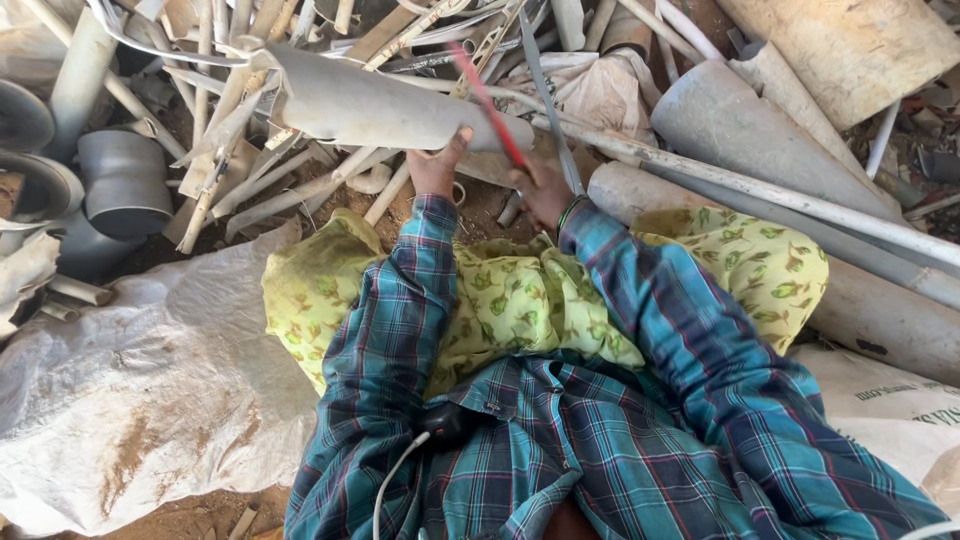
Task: The person holds a large grey PVC pipe and repeatedly scrapes or cuts along its length with a hand-held blade while sitting among a pile of scrap materials.
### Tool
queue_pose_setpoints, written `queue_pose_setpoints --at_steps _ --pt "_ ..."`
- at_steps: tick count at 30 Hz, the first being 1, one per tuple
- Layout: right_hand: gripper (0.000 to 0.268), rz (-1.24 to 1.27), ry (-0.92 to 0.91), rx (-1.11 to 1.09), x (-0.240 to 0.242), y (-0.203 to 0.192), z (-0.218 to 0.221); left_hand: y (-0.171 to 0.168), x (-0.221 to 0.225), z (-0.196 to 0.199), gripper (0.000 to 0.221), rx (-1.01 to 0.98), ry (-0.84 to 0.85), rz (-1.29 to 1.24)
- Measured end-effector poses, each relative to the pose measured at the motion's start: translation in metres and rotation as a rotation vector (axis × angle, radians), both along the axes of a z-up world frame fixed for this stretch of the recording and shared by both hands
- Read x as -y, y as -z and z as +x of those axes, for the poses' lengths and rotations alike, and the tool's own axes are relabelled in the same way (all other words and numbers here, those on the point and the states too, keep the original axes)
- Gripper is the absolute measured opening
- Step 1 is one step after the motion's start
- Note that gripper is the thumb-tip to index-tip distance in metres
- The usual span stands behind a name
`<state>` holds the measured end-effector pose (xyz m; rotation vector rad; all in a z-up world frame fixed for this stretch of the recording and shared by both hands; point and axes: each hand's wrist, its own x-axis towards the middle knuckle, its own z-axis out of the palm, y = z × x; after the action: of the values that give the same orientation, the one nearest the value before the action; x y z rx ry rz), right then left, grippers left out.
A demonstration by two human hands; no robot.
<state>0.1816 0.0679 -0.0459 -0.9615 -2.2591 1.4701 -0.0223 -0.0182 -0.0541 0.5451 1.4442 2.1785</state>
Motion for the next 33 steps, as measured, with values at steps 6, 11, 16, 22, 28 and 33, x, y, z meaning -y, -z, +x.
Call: queue_pose_setpoints --at_steps 6,11,16,22,28,33 --pt "0.043 -0.191 0.13 0.206 -0.007 0.012 0.006 0.01 -0.003 0.006 0.09 -0.016 -0.005 -0.075" --pt "0.041 0.407 -0.178 -0.225 -0.011 0.018 -0.002 0.01 -0.003 0.0 0.097 -0.097 -0.024 -0.131" --pt "0.039 -0.123 0.101 0.164 -0.008 0.015 0.001 0.009 -0.003 0.009 0.103 -0.137 -0.097 -0.217" --pt "0.032 0.081 -0.054 -0.155 -0.001 0.005 -0.012 -0.001 -0.001 0.0 0.101 -0.064 -0.196 -0.147" --pt "0.045 -0.209 0.072 0.344 0.006 0.002 -0.017 -0.004 0.005 0.001 0.107 -0.101 -0.155 -0.03" --pt "0.046 -0.128 -0.045 -0.031 0.011 -0.001 -0.025 -0.001 0.002 -0.008 0.098 -0.219 -0.148 -0.082"
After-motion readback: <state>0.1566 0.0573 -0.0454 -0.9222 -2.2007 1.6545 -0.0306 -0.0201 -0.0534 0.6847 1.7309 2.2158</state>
